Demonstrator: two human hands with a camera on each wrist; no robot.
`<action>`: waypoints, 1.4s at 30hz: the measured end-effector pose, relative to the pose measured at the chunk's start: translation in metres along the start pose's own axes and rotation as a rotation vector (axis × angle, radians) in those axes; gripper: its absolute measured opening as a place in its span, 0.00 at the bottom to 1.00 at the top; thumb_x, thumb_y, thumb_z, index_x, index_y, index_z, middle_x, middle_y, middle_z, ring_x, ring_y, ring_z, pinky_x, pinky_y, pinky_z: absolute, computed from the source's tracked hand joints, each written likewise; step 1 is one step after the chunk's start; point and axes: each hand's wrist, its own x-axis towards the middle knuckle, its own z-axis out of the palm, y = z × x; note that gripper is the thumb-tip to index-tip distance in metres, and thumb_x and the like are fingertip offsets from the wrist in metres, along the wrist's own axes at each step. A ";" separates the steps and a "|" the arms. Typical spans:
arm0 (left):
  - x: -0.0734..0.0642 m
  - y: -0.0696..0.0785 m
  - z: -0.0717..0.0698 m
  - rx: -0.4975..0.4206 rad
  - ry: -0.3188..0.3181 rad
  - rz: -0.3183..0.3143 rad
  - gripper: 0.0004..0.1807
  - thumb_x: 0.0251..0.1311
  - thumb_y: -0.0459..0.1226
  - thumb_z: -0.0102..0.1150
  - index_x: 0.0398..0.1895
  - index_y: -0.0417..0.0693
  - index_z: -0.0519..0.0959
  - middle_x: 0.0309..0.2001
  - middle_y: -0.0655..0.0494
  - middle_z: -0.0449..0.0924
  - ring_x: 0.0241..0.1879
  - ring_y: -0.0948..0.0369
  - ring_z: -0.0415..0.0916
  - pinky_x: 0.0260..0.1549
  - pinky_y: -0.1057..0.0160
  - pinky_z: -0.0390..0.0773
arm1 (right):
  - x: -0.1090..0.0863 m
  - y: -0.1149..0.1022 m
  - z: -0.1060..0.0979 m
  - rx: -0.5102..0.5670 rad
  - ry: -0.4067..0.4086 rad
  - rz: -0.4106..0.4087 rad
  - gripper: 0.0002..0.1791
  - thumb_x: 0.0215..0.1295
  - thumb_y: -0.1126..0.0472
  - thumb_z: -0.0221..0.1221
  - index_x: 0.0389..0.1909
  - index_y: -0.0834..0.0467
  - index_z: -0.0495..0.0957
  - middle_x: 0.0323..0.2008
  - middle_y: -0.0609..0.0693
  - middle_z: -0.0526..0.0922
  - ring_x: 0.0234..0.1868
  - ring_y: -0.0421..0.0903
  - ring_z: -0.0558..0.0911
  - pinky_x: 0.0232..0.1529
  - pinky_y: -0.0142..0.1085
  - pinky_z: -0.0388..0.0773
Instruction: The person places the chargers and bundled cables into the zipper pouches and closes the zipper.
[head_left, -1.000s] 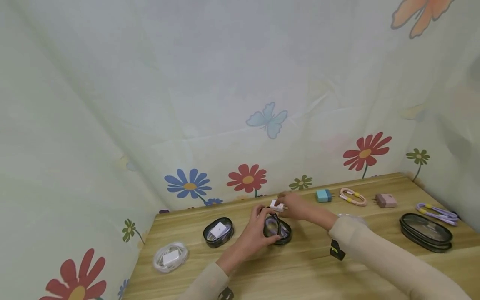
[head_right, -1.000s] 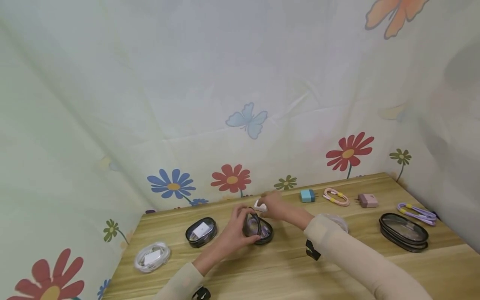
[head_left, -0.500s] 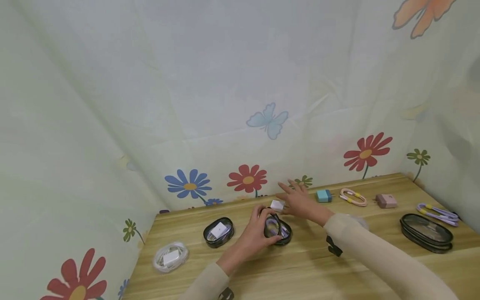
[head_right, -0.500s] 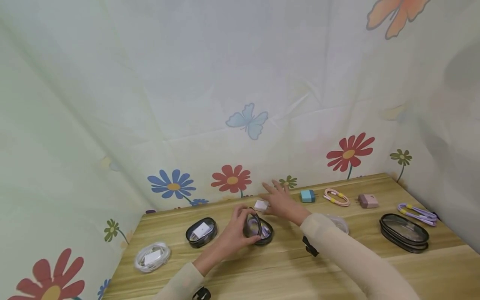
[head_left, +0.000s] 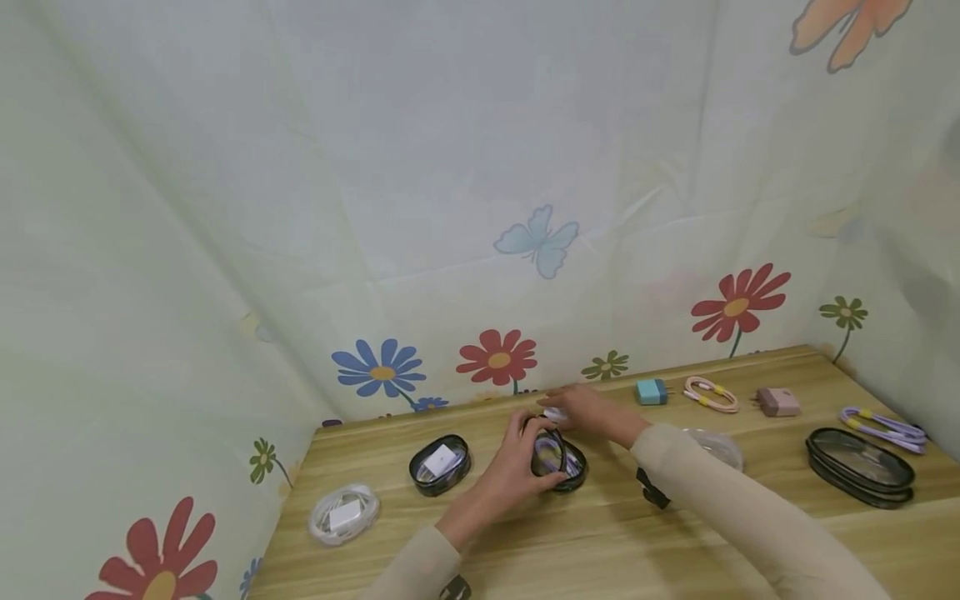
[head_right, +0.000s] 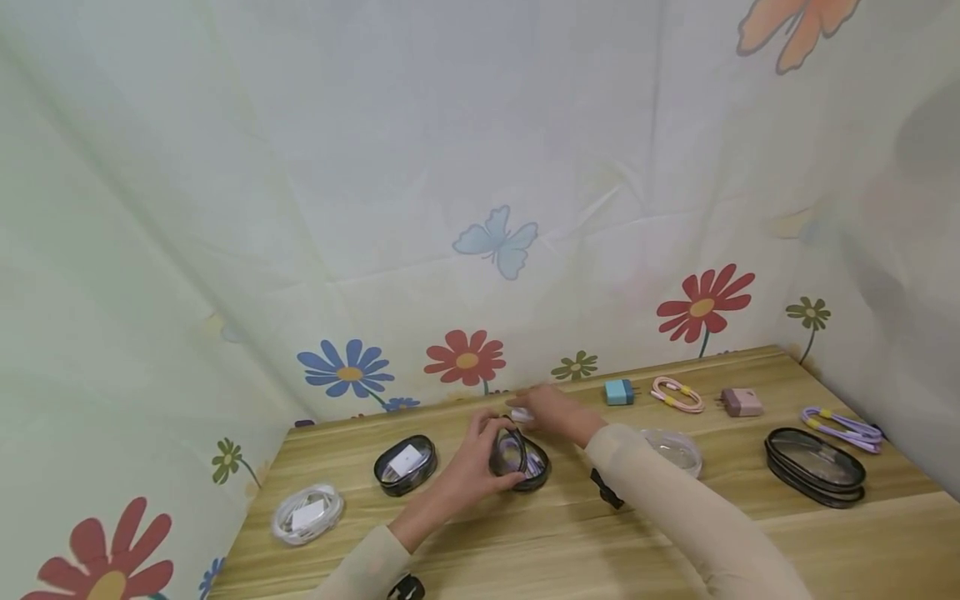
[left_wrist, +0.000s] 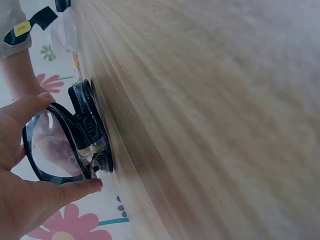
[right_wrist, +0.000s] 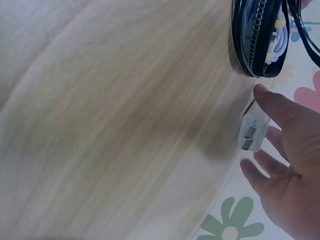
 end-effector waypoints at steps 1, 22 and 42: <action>0.000 0.000 0.000 0.000 0.003 0.003 0.36 0.56 0.47 0.76 0.64 0.55 0.67 0.70 0.42 0.57 0.64 0.51 0.68 0.60 0.52 0.76 | 0.000 0.001 0.001 0.017 0.002 -0.005 0.24 0.65 0.59 0.69 0.60 0.62 0.81 0.57 0.62 0.82 0.54 0.60 0.83 0.56 0.52 0.79; 0.002 0.004 0.000 -0.027 -0.019 -0.019 0.36 0.57 0.45 0.76 0.65 0.55 0.66 0.71 0.45 0.54 0.65 0.52 0.68 0.60 0.53 0.76 | 0.003 0.001 -0.014 0.030 0.054 -0.042 0.18 0.59 0.70 0.70 0.52 0.63 0.84 0.47 0.56 0.88 0.43 0.53 0.87 0.45 0.43 0.84; 0.001 0.005 0.000 -0.040 -0.030 -0.059 0.36 0.58 0.45 0.75 0.66 0.57 0.66 0.71 0.46 0.54 0.66 0.52 0.67 0.61 0.51 0.75 | -0.025 -0.027 -0.064 0.086 -0.079 0.000 0.21 0.66 0.63 0.68 0.59 0.61 0.82 0.49 0.56 0.87 0.43 0.50 0.86 0.44 0.45 0.83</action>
